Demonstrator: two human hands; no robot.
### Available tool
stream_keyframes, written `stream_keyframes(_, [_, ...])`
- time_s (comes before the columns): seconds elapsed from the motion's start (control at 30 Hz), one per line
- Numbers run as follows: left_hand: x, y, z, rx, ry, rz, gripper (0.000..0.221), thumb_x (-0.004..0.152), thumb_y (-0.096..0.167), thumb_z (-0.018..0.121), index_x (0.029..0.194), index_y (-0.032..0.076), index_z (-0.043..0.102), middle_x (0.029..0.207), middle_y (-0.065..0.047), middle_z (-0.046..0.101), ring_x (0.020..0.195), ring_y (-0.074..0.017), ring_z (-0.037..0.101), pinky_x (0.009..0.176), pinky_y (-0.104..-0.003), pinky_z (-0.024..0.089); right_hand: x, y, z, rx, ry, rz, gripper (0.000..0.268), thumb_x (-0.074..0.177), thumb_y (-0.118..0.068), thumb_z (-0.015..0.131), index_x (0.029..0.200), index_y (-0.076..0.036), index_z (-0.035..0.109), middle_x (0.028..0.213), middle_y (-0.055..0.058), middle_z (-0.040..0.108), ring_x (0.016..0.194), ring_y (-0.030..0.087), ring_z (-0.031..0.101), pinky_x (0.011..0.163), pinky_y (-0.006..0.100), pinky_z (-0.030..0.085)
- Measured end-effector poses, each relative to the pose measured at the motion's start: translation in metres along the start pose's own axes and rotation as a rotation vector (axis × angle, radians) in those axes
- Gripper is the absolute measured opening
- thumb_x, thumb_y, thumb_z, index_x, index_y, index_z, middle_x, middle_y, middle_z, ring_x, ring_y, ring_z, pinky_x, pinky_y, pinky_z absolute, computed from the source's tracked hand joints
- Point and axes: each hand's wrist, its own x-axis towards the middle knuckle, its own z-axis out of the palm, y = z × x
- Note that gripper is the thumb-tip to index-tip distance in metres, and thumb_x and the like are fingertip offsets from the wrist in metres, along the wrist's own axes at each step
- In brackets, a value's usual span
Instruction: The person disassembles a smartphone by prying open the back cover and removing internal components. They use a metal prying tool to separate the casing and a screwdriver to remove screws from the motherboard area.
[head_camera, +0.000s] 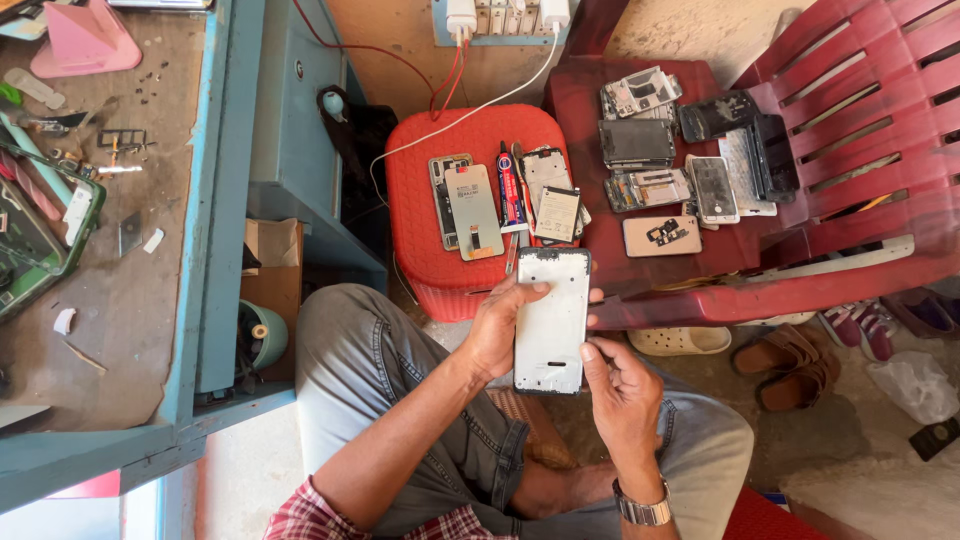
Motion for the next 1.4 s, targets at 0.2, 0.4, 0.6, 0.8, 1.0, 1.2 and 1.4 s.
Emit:
stream_keyframes(0.2, [0.002, -0.001, 0.000, 0.023, 0.022, -0.007, 0.049, 0.103, 0.011, 0.041, 0.149, -0.005, 0.044, 0.134, -0.032, 0.062, 0.111, -0.0412, 0.068, 0.099, -0.050, 0.056, 0.000, 0.002, 0.000, 0.009, -0.004, -0.002, 0.021, 0.098, -0.017, 0.070, 0.105, 0.003, 0.074, 0.072, -0.004, 0.063, 0.061, 0.000, 0.049, 0.051, 0.018, 0.038])
stream_keyframes(0.4, [0.003, -0.001, 0.001, 0.008, 0.046, -0.033, 0.049, 0.103, 0.010, 0.040, 0.149, -0.004, 0.045, 0.134, -0.033, 0.062, 0.111, -0.0407, 0.069, 0.098, -0.049, 0.057, 0.001, 0.006, -0.001, -0.036, -0.017, 0.036, 0.023, 0.097, -0.019, 0.069, 0.105, 0.002, 0.074, 0.071, -0.001, 0.068, 0.059, 0.003, 0.055, 0.053, 0.020, 0.045])
stream_keyframes(0.6, [-0.004, 0.037, -0.006, 0.011, 0.130, 0.055, 0.055, 0.092, 0.027, 0.053, 0.140, 0.000, 0.052, 0.121, -0.024, 0.068, 0.104, -0.0361, 0.072, 0.086, -0.053, 0.062, 0.011, 0.019, -0.009, 0.208, 0.022, 0.162, 0.026, 0.101, -0.022, 0.063, 0.108, 0.001, 0.073, 0.080, 0.004, 0.072, 0.065, 0.007, 0.062, 0.061, 0.022, 0.053])
stream_keyframes(0.8, [-0.022, 0.115, -0.028, 0.184, 0.326, 0.490, 0.052, 0.095, 0.019, 0.047, 0.142, -0.002, 0.051, 0.125, -0.025, 0.068, 0.106, -0.0370, 0.071, 0.092, -0.050, 0.060, 0.049, 0.039, 0.008, 0.198, -0.107, 0.320, 0.026, 0.098, -0.019, 0.067, 0.111, 0.004, 0.072, 0.082, 0.007, 0.070, 0.064, 0.010, 0.066, 0.056, 0.024, 0.048])
stream_keyframes(1.0, [-0.016, 0.112, -0.029, 0.220, 0.382, 0.456, 0.049, 0.095, 0.014, 0.041, 0.140, -0.003, 0.047, 0.125, -0.027, 0.067, 0.104, -0.0412, 0.070, 0.091, -0.052, 0.060, 0.104, 0.067, 0.077, -0.161, -0.147, 0.222, 0.021, 0.095, -0.021, 0.070, 0.109, -0.007, 0.076, 0.076, 0.008, 0.073, 0.062, 0.017, 0.064, 0.051, 0.035, 0.049])
stream_keyframes(1.2, [-0.011, 0.101, -0.028, 0.210, 0.344, 0.434, 0.049, 0.095, 0.010, 0.043, 0.141, -0.007, 0.046, 0.138, -0.020, 0.062, 0.118, -0.0378, 0.067, 0.096, -0.052, 0.059, 0.116, 0.080, 0.133, -0.725, -0.170, -0.171, 0.022, 0.092, -0.025, 0.069, 0.091, -0.005, 0.076, 0.083, 0.018, 0.074, 0.072, 0.036, 0.072, 0.066, 0.047, 0.055])
stream_keyframes(1.4, [-0.008, 0.091, -0.028, 0.201, 0.268, 0.348, 0.050, 0.095, 0.007, 0.043, 0.143, -0.007, 0.046, 0.132, -0.028, 0.063, 0.114, -0.0408, 0.067, 0.098, -0.051, 0.057, 0.134, 0.079, 0.157, -0.926, -0.173, 0.017, 0.039, 0.092, -0.040, 0.069, 0.081, -0.003, 0.075, 0.080, 0.022, 0.073, 0.078, 0.037, 0.073, 0.071, 0.048, 0.056])
